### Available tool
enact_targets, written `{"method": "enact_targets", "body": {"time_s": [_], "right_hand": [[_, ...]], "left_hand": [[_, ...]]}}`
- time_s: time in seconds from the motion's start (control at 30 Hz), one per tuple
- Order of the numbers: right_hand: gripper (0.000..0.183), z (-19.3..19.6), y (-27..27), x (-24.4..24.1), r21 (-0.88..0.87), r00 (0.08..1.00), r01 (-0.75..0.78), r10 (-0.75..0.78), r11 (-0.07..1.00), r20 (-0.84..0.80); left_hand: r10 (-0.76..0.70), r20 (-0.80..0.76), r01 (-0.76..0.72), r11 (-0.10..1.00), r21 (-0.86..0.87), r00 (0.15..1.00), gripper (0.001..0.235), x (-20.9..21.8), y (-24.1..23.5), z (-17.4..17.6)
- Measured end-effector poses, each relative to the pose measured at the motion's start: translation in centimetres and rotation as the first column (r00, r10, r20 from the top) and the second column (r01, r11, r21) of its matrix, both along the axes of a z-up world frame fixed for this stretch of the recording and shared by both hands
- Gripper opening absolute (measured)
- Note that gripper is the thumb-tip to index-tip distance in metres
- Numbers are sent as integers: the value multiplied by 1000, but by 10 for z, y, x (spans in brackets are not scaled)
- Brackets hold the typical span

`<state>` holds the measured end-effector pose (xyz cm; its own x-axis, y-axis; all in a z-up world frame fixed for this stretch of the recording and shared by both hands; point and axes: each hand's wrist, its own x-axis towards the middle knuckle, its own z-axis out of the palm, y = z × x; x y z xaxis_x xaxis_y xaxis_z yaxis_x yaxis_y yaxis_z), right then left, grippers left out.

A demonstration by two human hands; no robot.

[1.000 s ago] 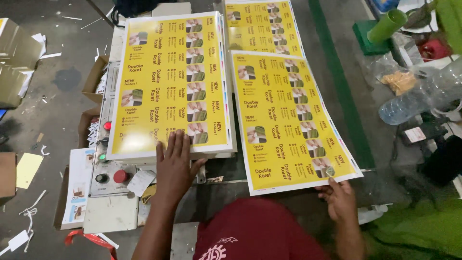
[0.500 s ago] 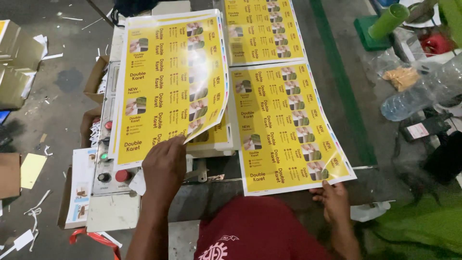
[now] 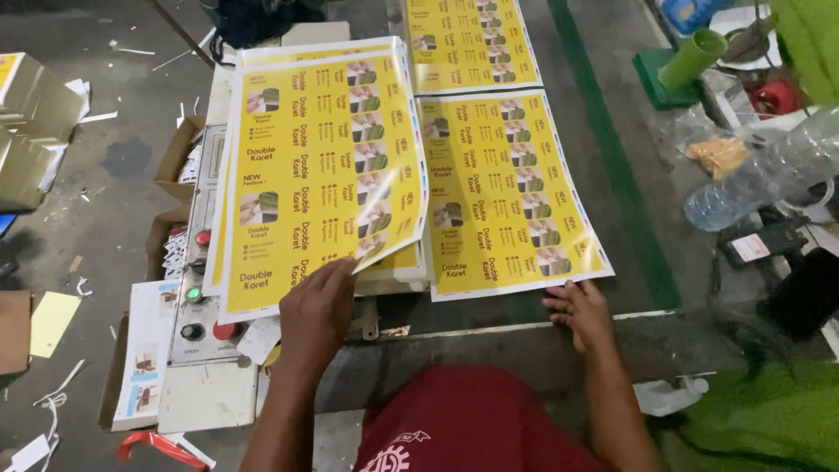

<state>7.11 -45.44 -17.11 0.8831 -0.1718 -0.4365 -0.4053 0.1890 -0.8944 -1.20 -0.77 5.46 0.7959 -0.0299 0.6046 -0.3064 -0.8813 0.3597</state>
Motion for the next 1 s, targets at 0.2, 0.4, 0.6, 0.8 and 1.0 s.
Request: {"method": "enact_targets", "body": {"time_s": [0.2,0.4,0.6,0.8,1.0], "right_hand": [[59,26,29,-43,-27,995,-83,82,996,-59],[50,53,85,-61,-1,801,-581,572,814,176],[27,57,93,-58,264,916,-400,370,878,158],[24,53,46,-61,269,977,-78,20,960,212],[24,12,-17,-75,184,978,62,-96,981,183]], "left_hand": [[-165,36,167,983,-75,986,24,0,-28,-29],[-353,-19,350,933,-79,936,24,4,-95,-42],[-495,-154,506,862,37,855,32,3,-111,-38],[-260,-132,278,948,152,957,37,19,-54,-48],[12,-184,19,987,161,983,34,29,-9,-47]]}}
